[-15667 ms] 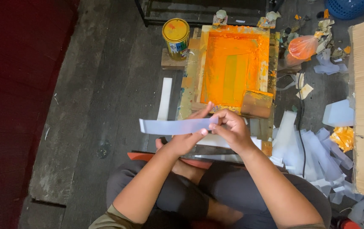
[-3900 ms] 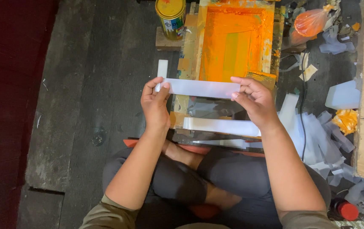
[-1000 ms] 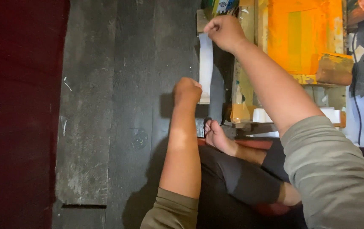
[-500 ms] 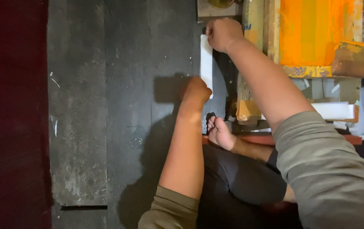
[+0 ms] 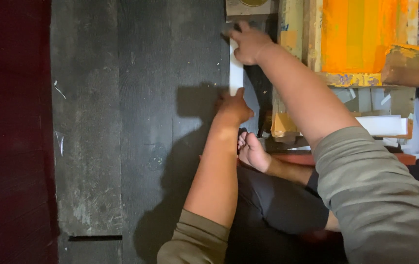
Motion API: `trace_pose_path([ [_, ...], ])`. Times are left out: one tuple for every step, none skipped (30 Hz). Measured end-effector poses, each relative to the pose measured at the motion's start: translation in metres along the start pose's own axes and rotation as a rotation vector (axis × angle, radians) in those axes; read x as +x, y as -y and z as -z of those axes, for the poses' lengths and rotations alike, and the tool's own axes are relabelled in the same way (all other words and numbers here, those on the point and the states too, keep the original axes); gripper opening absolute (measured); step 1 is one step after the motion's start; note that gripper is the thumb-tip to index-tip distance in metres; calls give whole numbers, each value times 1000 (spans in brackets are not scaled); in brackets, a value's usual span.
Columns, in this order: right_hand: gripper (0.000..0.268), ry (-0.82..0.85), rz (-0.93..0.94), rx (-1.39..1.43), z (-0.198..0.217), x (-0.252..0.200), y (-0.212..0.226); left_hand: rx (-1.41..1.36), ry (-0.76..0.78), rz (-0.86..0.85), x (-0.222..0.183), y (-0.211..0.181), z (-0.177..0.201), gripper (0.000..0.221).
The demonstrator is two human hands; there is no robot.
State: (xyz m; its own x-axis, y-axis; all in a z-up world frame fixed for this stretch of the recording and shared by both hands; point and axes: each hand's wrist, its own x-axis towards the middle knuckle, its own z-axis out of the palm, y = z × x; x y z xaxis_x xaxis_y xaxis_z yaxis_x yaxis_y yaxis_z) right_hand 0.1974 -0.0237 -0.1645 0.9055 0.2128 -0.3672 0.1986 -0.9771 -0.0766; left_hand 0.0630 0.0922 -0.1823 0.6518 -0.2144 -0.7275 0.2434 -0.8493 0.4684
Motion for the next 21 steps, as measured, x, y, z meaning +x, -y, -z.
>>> trace_pose_path([
  [72, -2, 1, -1, 1, -1, 4, -1, -2, -1, -10, -6, 7, 93],
  [75, 40, 8, -20, 3, -2, 7, 48, 45, 16, -21, -12, 14, 86],
  [77, 82, 15, -38, 4, -4, 11, 97, 93, 34, -31, -18, 20, 79],
  [77, 81, 15, -39, -2, 0, 6, 96, 92, 33, -27, -17, 18, 79],
  [72, 83, 31, -60, -7, 3, 2, 128, 93, 22, -23, -16, 15, 74],
  [67, 85, 46, -81, -13, 6, -2, 160, 94, 12, -19, -15, 12, 70],
  [67, 84, 47, -81, -12, 5, -1, 160, 92, 12, -23, -15, 16, 70],
  [68, 88, 46, -81, -11, 3, 0, 158, 109, 9, -28, -16, 20, 73],
  [68, 88, 46, -84, -7, 3, 1, 155, 121, 4, -32, -17, 25, 76],
  [68, 83, 47, -86, -2, 0, 4, 155, 115, 3, -30, -16, 25, 76],
  [70, 89, 33, -74, 3, -4, 8, 116, 113, 8, -28, -15, 25, 81],
  [72, 96, 18, -61, 8, -8, 12, 77, 111, 12, -26, -14, 24, 86],
  [72, 89, 20, -64, 10, -11, 12, 77, 103, 11, -23, -12, 24, 86],
  [75, 73, 18, -87, 13, -13, 12, 62, 86, -4, -20, -9, 24, 89],
  [78, 55, 16, -110, 16, -15, 12, 48, 67, -20, -17, -7, 24, 91],
  [78, 47, 16, -112, 26, -26, 15, 49, 59, -24, -17, -4, 23, 91],
  [79, 23, 47, -68, 36, -36, 17, 63, 34, -39, -16, -3, 24, 95],
  [81, 0, 79, -25, 46, -48, 19, 77, 8, -53, -15, -2, 23, 98],
  [81, -13, 75, -30, 49, -63, 17, 80, -2, -63, -11, 1, 23, 98],
  [85, -158, 164, -43, 52, -78, 14, 90, -26, -69, -7, 3, 23, 104],
  [88, -302, 251, -57, 55, -95, 10, 101, -48, -76, -3, 3, 22, 109],
])
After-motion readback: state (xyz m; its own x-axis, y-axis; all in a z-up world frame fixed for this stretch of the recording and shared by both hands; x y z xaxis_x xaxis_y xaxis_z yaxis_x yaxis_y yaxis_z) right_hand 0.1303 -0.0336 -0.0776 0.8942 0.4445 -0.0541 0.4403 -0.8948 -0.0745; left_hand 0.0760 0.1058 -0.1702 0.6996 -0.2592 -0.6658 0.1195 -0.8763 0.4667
